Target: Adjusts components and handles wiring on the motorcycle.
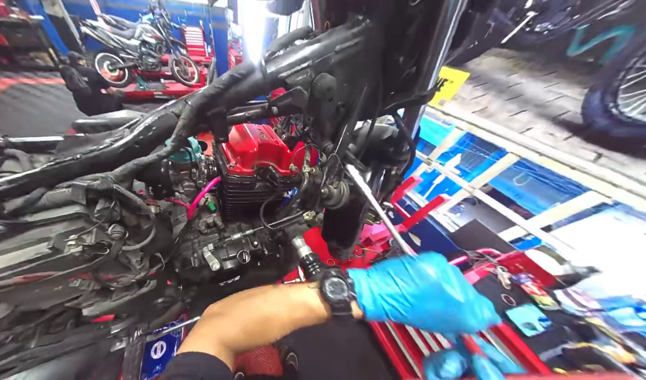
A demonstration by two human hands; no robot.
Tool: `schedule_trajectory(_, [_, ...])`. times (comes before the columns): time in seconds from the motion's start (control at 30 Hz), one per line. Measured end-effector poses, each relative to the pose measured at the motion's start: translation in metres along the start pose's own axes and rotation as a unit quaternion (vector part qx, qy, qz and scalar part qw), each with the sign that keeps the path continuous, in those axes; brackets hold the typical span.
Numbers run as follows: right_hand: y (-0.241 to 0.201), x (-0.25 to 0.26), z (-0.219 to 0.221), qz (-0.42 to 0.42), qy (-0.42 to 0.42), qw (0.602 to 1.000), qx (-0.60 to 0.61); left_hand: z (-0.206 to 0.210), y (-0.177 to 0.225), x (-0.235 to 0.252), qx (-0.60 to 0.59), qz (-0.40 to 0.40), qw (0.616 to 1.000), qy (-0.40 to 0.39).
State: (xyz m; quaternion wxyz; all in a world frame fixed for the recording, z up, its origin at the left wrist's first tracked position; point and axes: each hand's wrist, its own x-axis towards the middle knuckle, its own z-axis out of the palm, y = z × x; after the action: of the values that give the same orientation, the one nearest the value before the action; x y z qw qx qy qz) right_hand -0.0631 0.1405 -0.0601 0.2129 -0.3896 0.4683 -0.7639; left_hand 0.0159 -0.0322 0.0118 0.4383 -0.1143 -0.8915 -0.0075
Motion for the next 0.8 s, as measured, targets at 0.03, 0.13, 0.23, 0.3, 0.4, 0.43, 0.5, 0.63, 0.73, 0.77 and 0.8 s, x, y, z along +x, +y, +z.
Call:
schedule_trajectory(0.03, [-0.002,0.012,0.022,-0.056,0.01,0.997,-0.056,0.0,-0.014,0.0,0.05,0.014,0.997,0.053])
schedule_trajectory(0.13, [-0.001,0.043,0.07,-0.192,-0.003,0.974,-0.122,-0.023,-0.047,0.001,0.139,0.006,0.98,0.141])
schedule_trajectory(0.23, [-0.003,0.065,0.106,-0.249,-0.023,0.961,-0.119,-0.055,-0.071,-0.004,0.188,0.004,0.969,0.163])
schedule_trajectory(0.3, [-0.005,0.069,0.12,-0.256,-0.027,0.959,-0.123,-0.066,-0.08,-0.008,0.203,0.012,0.965,0.168])
schedule_trajectory(0.4, [-0.004,0.068,0.13,-0.266,-0.023,0.955,-0.128,-0.073,-0.085,-0.011,0.209,0.022,0.963,0.167])
schedule_trajectory(0.43, [-0.004,0.067,0.131,-0.264,-0.023,0.957,-0.121,-0.073,-0.086,-0.011,0.205,0.023,0.963,0.171])
schedule_trajectory(0.5, [-0.008,0.064,0.135,-0.224,-0.028,0.971,-0.081,-0.073,-0.086,-0.011,0.193,0.024,0.965,0.178])
schedule_trajectory(0.63, [-0.032,0.067,0.131,-0.168,-0.089,0.968,-0.163,-0.085,-0.082,-0.006,0.181,-0.013,0.975,0.127])
schedule_trajectory(0.73, [-0.068,0.101,0.105,-0.454,-0.159,0.613,-0.626,-0.107,-0.063,-0.008,0.138,-0.06,0.988,0.041])
schedule_trajectory(0.77, [-0.084,0.108,0.106,-0.485,-0.156,0.505,-0.697,-0.108,-0.057,-0.007,0.125,-0.065,0.989,0.041])
schedule_trajectory(0.8, [-0.098,0.112,0.108,-0.479,-0.144,0.459,-0.734,-0.108,-0.051,-0.004,0.11,-0.079,0.989,0.052])
